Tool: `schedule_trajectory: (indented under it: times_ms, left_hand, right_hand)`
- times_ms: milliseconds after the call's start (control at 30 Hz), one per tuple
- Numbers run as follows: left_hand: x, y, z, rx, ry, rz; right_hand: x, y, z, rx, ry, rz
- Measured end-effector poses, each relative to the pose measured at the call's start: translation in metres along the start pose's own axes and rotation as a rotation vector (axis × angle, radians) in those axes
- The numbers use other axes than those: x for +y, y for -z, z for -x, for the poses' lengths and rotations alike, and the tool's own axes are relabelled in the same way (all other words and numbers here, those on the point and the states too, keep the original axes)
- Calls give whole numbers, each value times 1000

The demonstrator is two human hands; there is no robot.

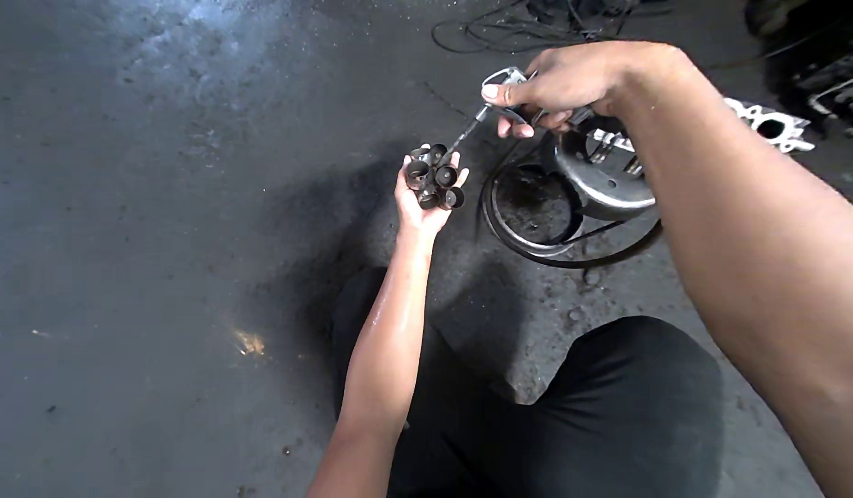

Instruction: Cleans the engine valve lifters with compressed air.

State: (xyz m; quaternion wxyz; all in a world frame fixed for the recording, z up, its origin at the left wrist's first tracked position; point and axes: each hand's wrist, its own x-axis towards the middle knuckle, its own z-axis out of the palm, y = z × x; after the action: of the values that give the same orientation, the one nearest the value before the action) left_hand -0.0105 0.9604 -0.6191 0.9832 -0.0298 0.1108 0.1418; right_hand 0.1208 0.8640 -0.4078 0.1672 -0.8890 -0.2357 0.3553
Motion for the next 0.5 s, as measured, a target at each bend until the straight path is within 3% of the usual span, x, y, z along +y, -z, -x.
schedule_trajectory:
  times_ms: [500]
  left_hand:
    - [0, 1, 0, 27, -8, -40]
  right_hand:
    - [-26, 4, -2, -1, -41, 138]
